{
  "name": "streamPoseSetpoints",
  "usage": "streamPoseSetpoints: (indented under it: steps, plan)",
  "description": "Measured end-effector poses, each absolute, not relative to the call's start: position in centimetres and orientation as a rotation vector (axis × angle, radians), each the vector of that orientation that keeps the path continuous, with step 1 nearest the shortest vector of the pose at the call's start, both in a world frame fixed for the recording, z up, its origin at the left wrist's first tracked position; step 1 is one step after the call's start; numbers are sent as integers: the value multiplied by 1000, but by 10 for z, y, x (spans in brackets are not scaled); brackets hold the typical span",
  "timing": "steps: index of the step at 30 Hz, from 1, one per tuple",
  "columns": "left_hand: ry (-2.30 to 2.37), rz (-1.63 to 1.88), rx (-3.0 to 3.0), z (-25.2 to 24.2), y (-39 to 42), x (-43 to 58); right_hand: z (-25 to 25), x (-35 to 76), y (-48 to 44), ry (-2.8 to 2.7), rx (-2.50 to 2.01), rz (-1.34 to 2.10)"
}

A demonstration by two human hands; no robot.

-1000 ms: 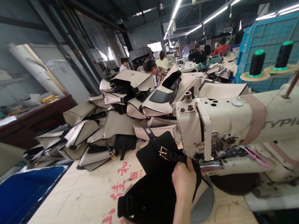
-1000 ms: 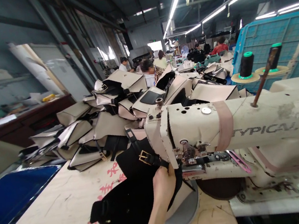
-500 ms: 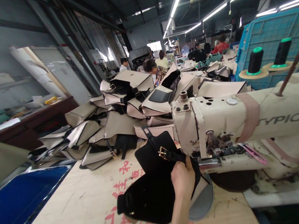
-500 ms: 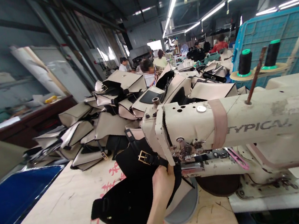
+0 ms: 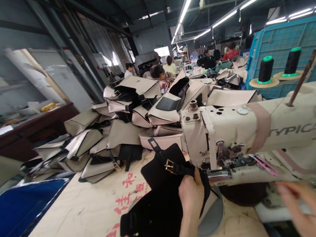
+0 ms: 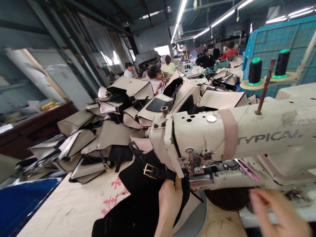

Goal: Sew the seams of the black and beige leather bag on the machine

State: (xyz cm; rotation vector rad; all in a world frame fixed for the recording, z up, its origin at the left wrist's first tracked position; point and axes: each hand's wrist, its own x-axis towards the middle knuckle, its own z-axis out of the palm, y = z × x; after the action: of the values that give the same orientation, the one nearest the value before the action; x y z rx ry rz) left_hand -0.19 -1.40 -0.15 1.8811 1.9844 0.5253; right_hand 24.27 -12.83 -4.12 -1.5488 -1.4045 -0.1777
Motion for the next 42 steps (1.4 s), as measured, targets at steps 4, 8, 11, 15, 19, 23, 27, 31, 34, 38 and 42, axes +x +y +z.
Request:
streamPoseSetpoints:
  steps: [4,8,11,15,19,23,27,31,34,38,42]
  plan:
    - [1987,506,1883,-2,-15,-2,-42,122,-83,-1552,-1531,403]
    - [1988,490,1883,-2,-15,-1,-43,89,-52,-1406,-1598,645]
    - [1989,489,1886,-1,-14,0,-44,89,-47,-1288,-1581,716]
    - [2021,475,1874,-2,-15,1,-51,77,-46,-1024,-1518,825]
    - [2032,444,1881,-3,-11,1,-61,60,-39,-760,-1450,909]
    - [2017,432,1919,-3,-1,0,-61,59,-39,-639,-1373,996]
    - [1988,452,1949,-5,4,-3,-56,67,-49,-644,-1292,1137]
    - [1982,482,1951,-7,3,-4,-61,67,-53,-601,-1243,1194]
    - [1978,473,1952,-7,2,-4,-67,62,-49,-509,-1237,1160]
    - [1966,431,1962,-6,7,-4,-67,58,-46,-391,-1232,1173]
    - [1956,398,1961,-4,16,-4,-57,56,-43,-331,-1229,1197]
